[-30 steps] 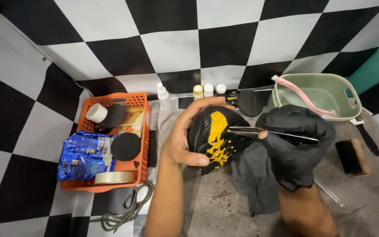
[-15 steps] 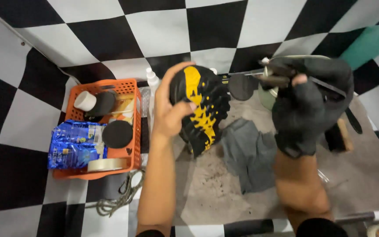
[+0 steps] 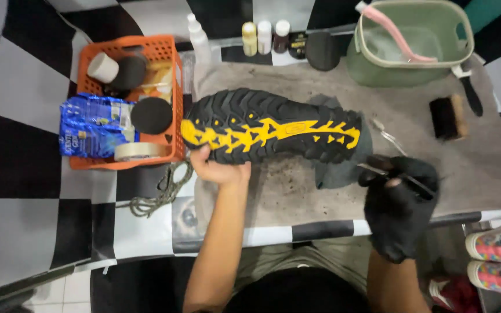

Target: Cleaning the sole of a hiking boot by wiping it with a cloth and using a small tool to pick out dirt and debris from the treads.

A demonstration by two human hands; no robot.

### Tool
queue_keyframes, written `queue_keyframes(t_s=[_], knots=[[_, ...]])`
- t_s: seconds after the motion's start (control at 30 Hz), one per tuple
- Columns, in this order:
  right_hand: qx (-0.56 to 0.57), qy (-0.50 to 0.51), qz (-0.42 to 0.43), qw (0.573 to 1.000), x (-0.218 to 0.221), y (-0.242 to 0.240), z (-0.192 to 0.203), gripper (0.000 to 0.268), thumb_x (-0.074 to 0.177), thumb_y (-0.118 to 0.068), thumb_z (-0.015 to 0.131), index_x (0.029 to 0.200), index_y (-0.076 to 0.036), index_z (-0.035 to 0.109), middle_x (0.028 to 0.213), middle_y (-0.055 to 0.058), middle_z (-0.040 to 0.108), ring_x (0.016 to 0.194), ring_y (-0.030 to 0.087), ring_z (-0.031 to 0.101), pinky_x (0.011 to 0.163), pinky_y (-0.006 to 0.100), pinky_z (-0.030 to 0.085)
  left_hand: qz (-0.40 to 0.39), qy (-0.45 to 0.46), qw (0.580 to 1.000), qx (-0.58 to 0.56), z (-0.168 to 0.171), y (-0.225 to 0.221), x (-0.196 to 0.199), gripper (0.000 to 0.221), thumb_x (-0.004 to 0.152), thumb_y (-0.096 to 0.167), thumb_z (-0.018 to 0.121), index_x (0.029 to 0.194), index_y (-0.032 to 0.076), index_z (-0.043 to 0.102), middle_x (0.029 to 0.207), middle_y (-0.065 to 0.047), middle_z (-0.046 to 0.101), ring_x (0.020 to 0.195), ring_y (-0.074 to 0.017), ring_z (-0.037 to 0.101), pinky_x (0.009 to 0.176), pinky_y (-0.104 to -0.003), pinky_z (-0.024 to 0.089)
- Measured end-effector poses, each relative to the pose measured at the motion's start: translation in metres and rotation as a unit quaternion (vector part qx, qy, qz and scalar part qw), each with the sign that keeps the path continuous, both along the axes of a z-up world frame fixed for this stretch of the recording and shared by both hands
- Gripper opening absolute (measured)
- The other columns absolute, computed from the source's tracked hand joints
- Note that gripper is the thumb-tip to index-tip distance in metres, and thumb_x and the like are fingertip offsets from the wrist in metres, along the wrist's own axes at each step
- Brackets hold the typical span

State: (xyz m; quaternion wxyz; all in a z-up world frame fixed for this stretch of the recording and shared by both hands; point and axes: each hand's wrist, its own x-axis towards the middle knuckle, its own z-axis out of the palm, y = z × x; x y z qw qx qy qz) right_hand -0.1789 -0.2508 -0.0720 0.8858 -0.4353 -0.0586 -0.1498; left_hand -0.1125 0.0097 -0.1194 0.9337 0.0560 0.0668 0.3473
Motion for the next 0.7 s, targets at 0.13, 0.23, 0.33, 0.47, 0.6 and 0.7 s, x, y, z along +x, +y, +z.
queue_keyframes(t_s=[0.13, 0.23, 0.33, 0.47, 0.6, 0.7], knots=[[0.015, 0.058, -0.035, 0.998, -0.006, 0.013, -0.042, 0.026, 0.079, 0.014, 0.074, 0.1, 0.0, 0.066, 0.102, 0.029, 0.072, 0.087, 0.037, 0.077, 0.065, 0.041, 0.065, 0.002, 0.006, 0.999, 0.031, -0.038, -0.004, -0.031, 0.057, 0.074, 0.02, 0.056, 0.13, 0.01, 0.066, 0.124, -0.013, 0.072, 0.118, -0.0338, 0.067, 0.108, -0.049, 0.053], [0.039, 0.06, -0.046, 0.996, -0.002, 0.019, -0.063, 0.022, 0.08, 0.012, 0.075, 0.097, 0.004, 0.064, 0.1, 0.032, 0.071, 0.085, 0.04, 0.077, 0.063, 0.041, 0.064, -0.005, 0.008, 0.997, 0.073, -0.047, -0.005, -0.051, 0.054, 0.077, 0.02, 0.055, 0.13, 0.009, 0.065, 0.124, -0.015, 0.072, 0.118, -0.0347, 0.067, 0.106, -0.051, 0.055], [-0.067, 0.032, -0.151, 0.986, 0.007, 0.014, -0.091, 0.033, 0.073, 0.005, 0.086, 0.095, 0.006, 0.061, 0.093, 0.028, 0.07, 0.082, 0.032, 0.076, 0.067, 0.035, 0.064, -0.015, 0.045, 0.992, 0.116, -0.042, -0.01, -0.066, 0.054, 0.079, 0.02, 0.053, 0.13, 0.008, 0.063, 0.123, -0.019, 0.07, 0.116, -0.0392, 0.067, 0.105, -0.057, 0.055], [-0.148, 0.004, -0.157, 0.976, 0.011, 0.03, -0.086, 0.032, 0.075, 0.0, 0.089, 0.095, 0.006, 0.065, 0.087, 0.023, 0.07, 0.079, 0.027, 0.075, 0.073, 0.034, 0.063, -0.024, 0.048, 0.985, 0.165, -0.023, -0.013, -0.077, 0.056, 0.081, 0.014, 0.054, 0.137, 0.008, 0.057, 0.123, -0.019, 0.07, 0.113, -0.0398, 0.067, 0.102, -0.058, 0.056], [-0.286, -0.04, -0.151, 0.945, 0.016, 0.057, -0.045, 0.027, 0.08, -0.004, 0.09, 0.095, 0.006, 0.07, 0.09, 0.022, 0.073, 0.091, 0.027, 0.076, 0.085, 0.035, 0.06, -0.004, 0.081, 0.979, 0.187, -0.062, -0.002, -0.074, 0.063, 0.084, 0.008, 0.054, 0.147, 0.007, 0.049, 0.127, -0.022, 0.067, 0.114, -0.0413, 0.067, 0.099, -0.058, 0.057], [-0.306, -0.046, -0.177, 0.934, 0.026, 0.046, -0.049, 0.023, 0.086, -0.005, 0.09, 0.095, 0.006, 0.071, 0.088, 0.018, 0.073, 0.091, 0.022, 0.073, 0.088, 0.033, 0.059, 0.004, 0.04, 0.971, 0.234, 0.008, 0.007, -0.058, 0.056, 0.095, 0.008, 0.062, 0.149, 0.013, 0.048, 0.131, -0.015, 0.069, 0.125, -0.0264, 0.064, 0.104, -0.046, 0.057]])
